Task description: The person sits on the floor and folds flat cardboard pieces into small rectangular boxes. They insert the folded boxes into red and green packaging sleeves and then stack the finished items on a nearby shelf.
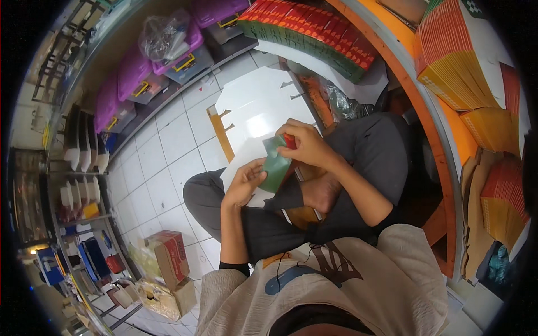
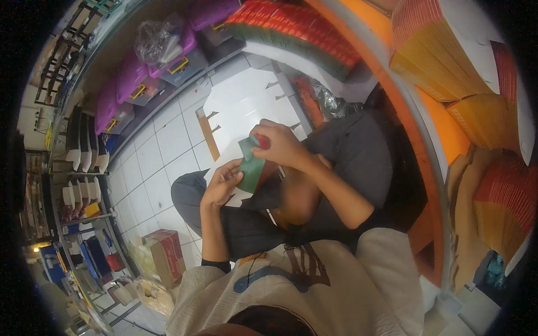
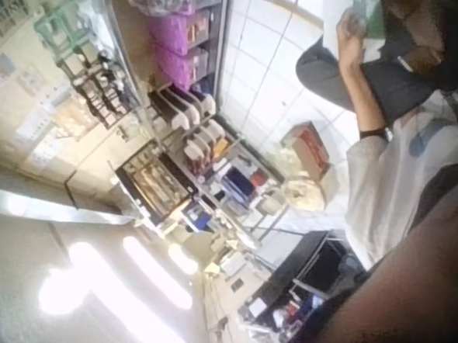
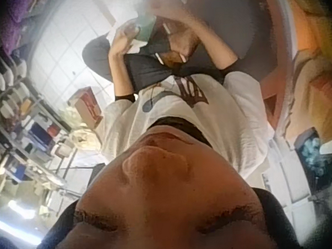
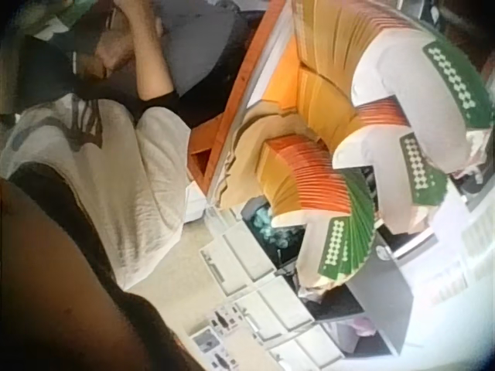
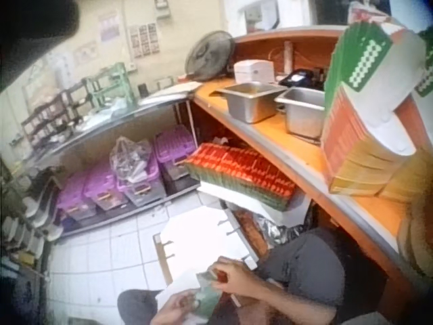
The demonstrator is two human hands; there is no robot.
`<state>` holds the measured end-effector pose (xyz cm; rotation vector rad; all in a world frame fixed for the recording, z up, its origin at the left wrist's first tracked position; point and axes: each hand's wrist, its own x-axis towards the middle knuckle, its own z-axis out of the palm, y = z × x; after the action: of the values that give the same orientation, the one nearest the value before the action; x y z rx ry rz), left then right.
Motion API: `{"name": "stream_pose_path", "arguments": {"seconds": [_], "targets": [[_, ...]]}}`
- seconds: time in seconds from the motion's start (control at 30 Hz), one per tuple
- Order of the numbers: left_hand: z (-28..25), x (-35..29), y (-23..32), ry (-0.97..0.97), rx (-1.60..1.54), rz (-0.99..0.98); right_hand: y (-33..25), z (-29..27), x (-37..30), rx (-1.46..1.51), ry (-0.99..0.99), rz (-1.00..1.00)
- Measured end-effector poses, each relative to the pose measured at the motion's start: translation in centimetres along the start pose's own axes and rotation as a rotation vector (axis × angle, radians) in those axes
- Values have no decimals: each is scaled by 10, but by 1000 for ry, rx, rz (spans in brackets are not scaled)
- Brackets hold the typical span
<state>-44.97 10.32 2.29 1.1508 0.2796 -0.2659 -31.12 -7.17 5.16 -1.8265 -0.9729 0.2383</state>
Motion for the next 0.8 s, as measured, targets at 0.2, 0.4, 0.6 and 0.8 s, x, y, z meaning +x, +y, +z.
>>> {"name": "stream_pose_path", "arguments": {"seconds": [0.2, 0.4, 0.6, 0.8], "targets": [[-5, 4, -2, -60, 70, 31, 1, 1, 0, -136, -283, -313], [27, -15, 38, 392, 577, 360, -6, -6, -1, -79, -256, -65], [65, -25, -12, 1424, 279, 794, -2, -7, 1, 35, 54, 112], [56, -4, -19, 946, 196, 783, -8, -1, -2, 279, 120, 95]]}}
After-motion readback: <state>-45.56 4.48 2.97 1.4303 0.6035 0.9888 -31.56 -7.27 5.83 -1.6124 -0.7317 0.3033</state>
